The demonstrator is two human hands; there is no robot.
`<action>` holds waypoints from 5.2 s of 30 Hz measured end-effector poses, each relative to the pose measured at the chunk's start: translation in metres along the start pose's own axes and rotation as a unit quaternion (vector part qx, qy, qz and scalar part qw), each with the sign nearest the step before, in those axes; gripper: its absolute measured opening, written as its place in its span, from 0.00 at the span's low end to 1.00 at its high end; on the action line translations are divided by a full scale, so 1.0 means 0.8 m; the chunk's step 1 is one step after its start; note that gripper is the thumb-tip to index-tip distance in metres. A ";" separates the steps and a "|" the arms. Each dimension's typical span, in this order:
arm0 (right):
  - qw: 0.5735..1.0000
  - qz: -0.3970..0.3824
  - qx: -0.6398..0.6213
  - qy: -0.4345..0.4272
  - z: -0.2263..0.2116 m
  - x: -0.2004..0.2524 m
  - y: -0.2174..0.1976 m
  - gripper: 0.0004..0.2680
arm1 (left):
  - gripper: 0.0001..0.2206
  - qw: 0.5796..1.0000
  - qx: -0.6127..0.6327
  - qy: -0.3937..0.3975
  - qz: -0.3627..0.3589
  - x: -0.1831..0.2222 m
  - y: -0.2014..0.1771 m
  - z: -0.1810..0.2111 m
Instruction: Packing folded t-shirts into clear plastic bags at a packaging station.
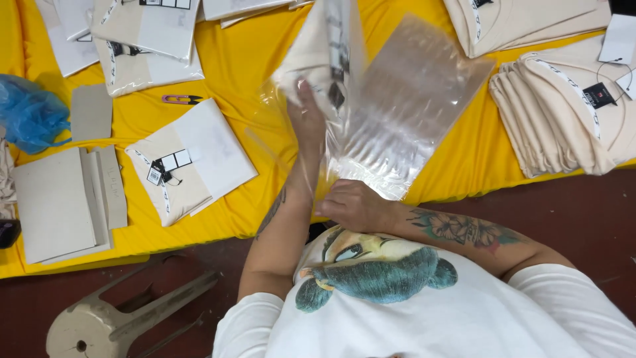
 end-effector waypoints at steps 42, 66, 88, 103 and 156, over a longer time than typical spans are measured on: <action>0.968 -0.105 0.223 0.048 0.189 0.025 0.100 0.18 | 0.10 0.989 0.144 0.028 -0.019 0.118 -0.018 -0.135; 0.942 -0.126 0.310 0.023 0.248 -0.006 0.176 0.05 | 0.06 0.980 0.142 0.126 0.059 0.038 -0.029 -0.140; 0.965 -0.057 0.249 0.057 0.221 0.019 0.101 0.09 | 0.04 0.965 0.164 0.194 0.059 0.043 -0.010 -0.123; 0.962 -0.054 0.224 0.147 0.142 0.147 0.052 0.03 | 0.11 0.930 0.274 0.233 -0.081 0.007 -0.064 -0.031; 0.973 -0.021 0.010 0.231 0.088 -0.069 -0.015 0.11 | 0.28 0.818 0.347 -0.277 -0.366 0.198 -0.052 -0.247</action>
Point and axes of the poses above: each hand's wrist, its own x-axis away from the middle knuckle, its own y-axis out of the palm, z = x × y, the point moved 10 cm from there along -x, towards the middle knuckle, and after that the axes turned 5 degrees about -y, right-handed, at the moved point
